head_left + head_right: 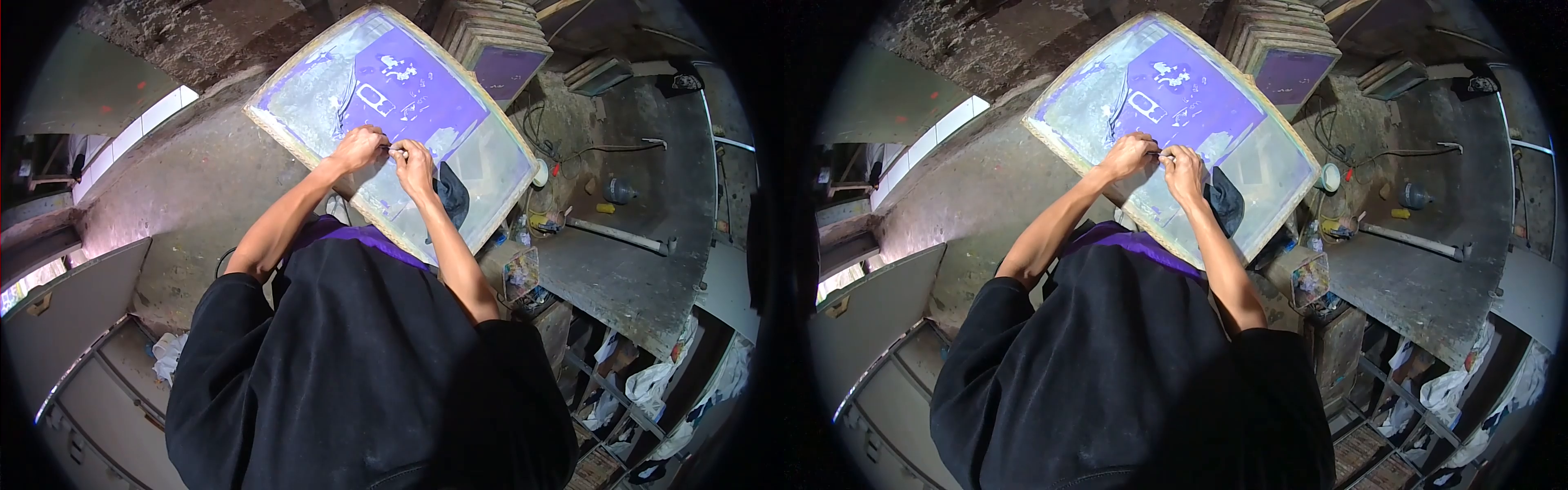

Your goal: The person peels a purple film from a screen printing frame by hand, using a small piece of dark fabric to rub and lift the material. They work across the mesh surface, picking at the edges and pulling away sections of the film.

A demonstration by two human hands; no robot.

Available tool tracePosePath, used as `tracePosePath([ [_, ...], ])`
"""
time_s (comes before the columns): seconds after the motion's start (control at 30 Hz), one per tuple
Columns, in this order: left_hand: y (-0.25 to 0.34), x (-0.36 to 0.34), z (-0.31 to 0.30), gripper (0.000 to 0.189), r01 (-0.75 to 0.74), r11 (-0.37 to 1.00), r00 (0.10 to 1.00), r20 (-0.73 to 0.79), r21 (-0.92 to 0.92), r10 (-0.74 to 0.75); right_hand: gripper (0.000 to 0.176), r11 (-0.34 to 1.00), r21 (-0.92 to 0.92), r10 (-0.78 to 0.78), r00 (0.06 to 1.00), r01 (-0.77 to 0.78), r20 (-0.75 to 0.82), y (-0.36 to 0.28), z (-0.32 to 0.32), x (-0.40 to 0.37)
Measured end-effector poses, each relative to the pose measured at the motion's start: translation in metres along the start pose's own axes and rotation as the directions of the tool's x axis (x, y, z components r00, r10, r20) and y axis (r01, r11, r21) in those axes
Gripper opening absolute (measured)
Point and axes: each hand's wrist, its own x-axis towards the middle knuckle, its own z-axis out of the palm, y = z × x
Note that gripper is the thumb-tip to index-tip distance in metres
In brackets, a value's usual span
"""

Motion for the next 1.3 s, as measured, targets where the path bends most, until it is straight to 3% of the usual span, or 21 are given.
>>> tracePosePath([
  [0.1, -0.002, 0.002, -0.004, 0.028, 0.035, 0.999, 0.998, 0.047, -0.033, -0.033, 0.013, 0.964, -0.135, -0.231, 0.973, 0.227, -0.012, -0.004, -0.011, -0.005],
  [0.23, -0.005, 0.005, -0.005, 0.027, 0.03, 0.994, 0.999, 0.031, -0.102, -0.027, 0.014, 0.934, -0.221, -0.286, 0.958, 0.282, 0.014, 0.01, -0.003, -0.011],
  [0.5, -0.012, 0.005, -0.005, 0.029, 0.082, 0.989, 0.996, 0.034, -0.122, -0.079, 0.015, 0.952, -0.231, -0.193, 0.98, 0.201, 0.056, 0.025, 0.0, 0.003],
  [0.63, 0.016, 0.002, -0.024, 0.03, 0.109, 0.993, 0.985, 0.132, 0.042, -0.114, 0.014, 0.964, -0.219, -0.143, 0.988, 0.153, 0.063, 0.022, -0.005, 0.01],
  [0.73, 0.025, -0.008, -0.021, 0.028, -0.059, 0.993, 0.995, -0.074, 0.105, 0.067, 0.012, 0.959, -0.232, -0.153, 0.986, 0.163, 0.061, 0.019, -0.01, 0.011],
  [0.87, 0.018, -0.016, 0.002, 0.023, -0.093, 0.976, 0.982, -0.142, 0.199, 0.123, 0.01, 0.949, -0.24, -0.201, 0.979, 0.203, 0.033, 0.017, -0.01, 0.011],
  [1.03, 0.01, -0.015, 0.013, 0.02, -0.11, 0.961, 0.97, -0.185, 0.254, 0.16, 0.01, 0.922, -0.31, -0.24, 0.971, 0.232, 0.011, 0.012, -0.014, 0.003],
  [1.3, 0.007, -0.01, 0.013, 0.015, -0.094, 0.976, 0.969, -0.205, 0.198, 0.135, 0.012, 0.916, -0.274, -0.332, 0.937, 0.292, -0.112, 0.019, -0.008, -0.019],
])
